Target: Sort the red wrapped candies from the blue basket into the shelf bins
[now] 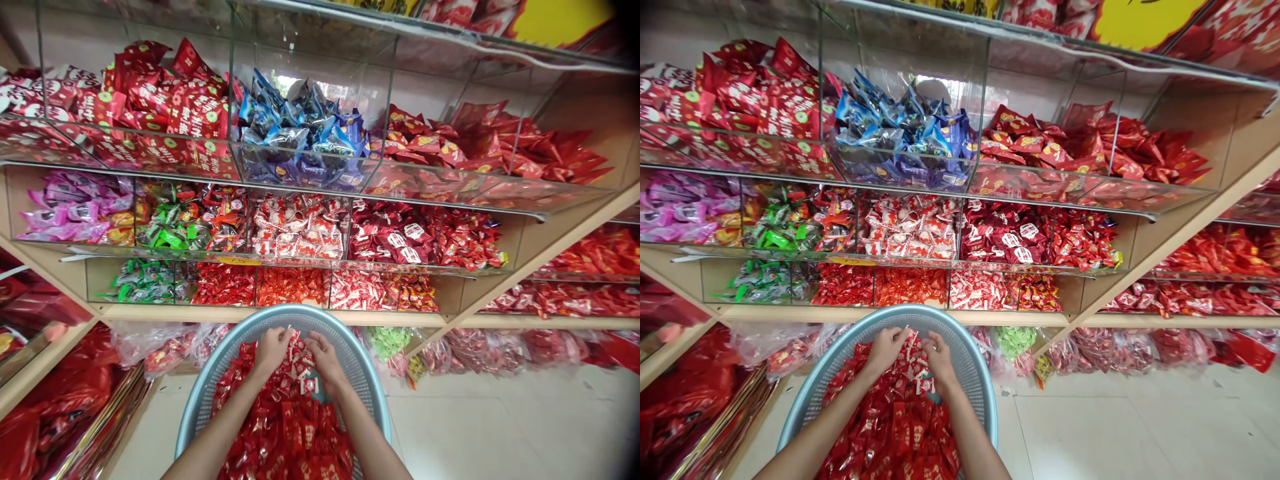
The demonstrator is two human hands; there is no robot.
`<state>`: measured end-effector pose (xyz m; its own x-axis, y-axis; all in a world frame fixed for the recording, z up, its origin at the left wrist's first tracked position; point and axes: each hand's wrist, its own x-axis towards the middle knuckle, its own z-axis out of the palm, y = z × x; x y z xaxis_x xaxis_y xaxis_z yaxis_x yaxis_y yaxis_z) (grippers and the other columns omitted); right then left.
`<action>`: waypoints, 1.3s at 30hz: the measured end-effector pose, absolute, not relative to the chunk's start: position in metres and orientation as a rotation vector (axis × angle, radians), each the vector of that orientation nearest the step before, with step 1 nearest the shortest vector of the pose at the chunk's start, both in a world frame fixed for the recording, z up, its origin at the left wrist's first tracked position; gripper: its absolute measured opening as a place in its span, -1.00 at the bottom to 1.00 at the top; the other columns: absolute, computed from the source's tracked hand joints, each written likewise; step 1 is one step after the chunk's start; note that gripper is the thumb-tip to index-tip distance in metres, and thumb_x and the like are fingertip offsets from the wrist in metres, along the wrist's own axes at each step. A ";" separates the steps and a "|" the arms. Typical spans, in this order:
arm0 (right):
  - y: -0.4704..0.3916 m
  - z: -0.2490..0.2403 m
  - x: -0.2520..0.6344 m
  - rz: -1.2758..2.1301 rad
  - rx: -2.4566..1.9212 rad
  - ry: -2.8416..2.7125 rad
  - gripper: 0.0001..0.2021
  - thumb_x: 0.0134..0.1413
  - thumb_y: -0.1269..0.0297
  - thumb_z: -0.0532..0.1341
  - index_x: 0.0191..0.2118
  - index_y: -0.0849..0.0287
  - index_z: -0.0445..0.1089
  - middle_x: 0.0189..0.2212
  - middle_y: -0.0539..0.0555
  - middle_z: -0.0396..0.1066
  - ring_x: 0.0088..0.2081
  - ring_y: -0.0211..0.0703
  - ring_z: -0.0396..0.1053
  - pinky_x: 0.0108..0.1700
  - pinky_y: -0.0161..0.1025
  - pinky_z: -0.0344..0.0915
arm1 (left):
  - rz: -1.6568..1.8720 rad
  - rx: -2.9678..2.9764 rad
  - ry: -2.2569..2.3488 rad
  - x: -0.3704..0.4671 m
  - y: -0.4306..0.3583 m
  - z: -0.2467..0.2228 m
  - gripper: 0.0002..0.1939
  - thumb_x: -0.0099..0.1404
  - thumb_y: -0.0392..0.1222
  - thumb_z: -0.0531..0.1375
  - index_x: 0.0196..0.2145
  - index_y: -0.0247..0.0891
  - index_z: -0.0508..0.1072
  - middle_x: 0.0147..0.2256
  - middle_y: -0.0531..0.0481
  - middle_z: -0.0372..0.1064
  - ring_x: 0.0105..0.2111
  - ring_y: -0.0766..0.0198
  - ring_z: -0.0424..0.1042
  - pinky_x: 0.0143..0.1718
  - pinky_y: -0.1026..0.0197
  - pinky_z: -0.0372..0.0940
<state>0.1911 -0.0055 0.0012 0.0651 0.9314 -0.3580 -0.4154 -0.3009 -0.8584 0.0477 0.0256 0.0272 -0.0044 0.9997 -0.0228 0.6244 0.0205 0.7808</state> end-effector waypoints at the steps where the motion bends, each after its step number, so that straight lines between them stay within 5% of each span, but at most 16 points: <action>1: -0.005 0.001 0.191 1.509 -1.189 -0.606 -0.57 -0.26 0.21 0.33 -0.16 0.14 0.32 -0.41 -0.03 0.40 -0.45 -0.25 0.38 -0.34 -0.27 0.32 | 0.747 1.700 1.718 0.050 0.026 0.027 -0.55 0.23 0.08 0.02 -0.67 -0.25 0.29 -0.68 0.08 0.18 -0.62 0.36 0.15 -0.51 0.29 -0.06; 7: -0.005 -0.002 0.191 1.514 -1.192 -0.570 -0.54 -0.31 0.23 0.34 -0.16 0.17 0.32 -0.41 -0.01 0.43 -0.42 -0.22 0.40 -0.34 -0.27 0.30 | 0.552 1.855 1.853 0.055 0.024 0.029 -0.59 0.31 0.02 -0.03 -0.50 -0.26 0.44 -0.42 -0.12 0.43 -0.43 0.22 0.38 -0.44 0.27 0.05; 14: -0.006 0.004 0.189 1.596 -1.115 -0.436 -0.58 -0.33 0.24 0.37 -0.23 0.13 0.32 -0.48 -0.03 0.41 -0.46 -0.21 0.39 -0.42 -0.30 0.27 | 0.537 1.898 1.949 0.050 0.021 0.037 -0.69 0.33 -0.10 -0.02 -0.13 -0.26 0.41 -0.24 -0.13 0.45 -0.25 0.17 0.42 -0.30 0.23 0.17; 19: -0.007 0.008 0.188 1.619 -1.058 -0.380 -0.64 -0.32 0.17 0.40 -0.34 0.13 0.33 -0.50 -0.06 0.38 -0.48 -0.27 0.34 -0.45 -0.34 0.25 | 0.703 2.043 1.700 0.062 -0.008 0.035 -0.72 0.34 -0.09 -0.04 -0.26 -0.20 0.43 -0.25 -0.04 0.41 -0.23 0.23 0.40 -0.22 0.22 0.24; 23: -0.011 0.016 0.186 1.682 -1.032 -0.385 -0.59 -0.32 0.15 0.42 -0.28 0.14 0.34 -0.46 -0.07 0.39 -0.53 -0.33 0.30 -0.49 -0.38 0.21 | 0.717 2.112 1.607 0.077 -0.028 0.025 -0.73 0.27 -0.20 0.05 -0.08 -0.20 0.39 -0.14 -0.09 0.35 -0.14 0.19 0.37 -0.16 0.16 0.27; 27: -0.015 0.024 0.185 1.751 -0.994 -0.409 -0.57 -0.28 0.12 0.41 -0.23 0.13 0.32 -0.45 -0.08 0.39 -0.57 -0.38 0.25 -0.49 -0.39 0.20 | 0.712 2.126 1.608 0.075 -0.028 0.020 -0.74 0.26 -0.29 0.03 -0.12 -0.22 0.40 -0.16 -0.10 0.35 -0.13 0.19 0.35 -0.13 0.15 0.25; 33: -0.016 0.024 0.186 1.715 -1.125 -0.492 -0.54 -0.23 0.03 0.39 -0.19 0.11 0.33 -0.25 0.02 0.41 -0.36 -0.27 0.41 -0.30 -0.32 0.30 | 0.643 2.176 1.907 0.042 -0.012 0.034 -0.73 0.30 -0.14 0.02 -0.13 -0.18 0.42 -0.17 -0.07 0.39 -0.14 0.10 0.28 -0.15 0.07 0.17; 39: -0.010 0.019 0.190 1.651 -1.203 -0.492 -0.49 -0.29 0.04 0.41 -0.18 0.14 0.31 -0.29 0.02 0.37 -0.36 -0.23 0.42 -0.30 -0.29 0.31 | 0.559 2.297 2.008 0.026 0.001 0.031 -0.73 0.32 -0.24 -0.04 -0.16 -0.20 0.42 -0.16 -0.10 0.38 -0.14 0.12 0.26 -0.18 0.12 0.13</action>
<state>0.1899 -0.0096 0.0187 -0.0122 0.8798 -0.4751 -0.4758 -0.4230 -0.7711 0.0259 0.0006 0.0313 0.0974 0.9656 0.2412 0.9513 -0.1615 0.2624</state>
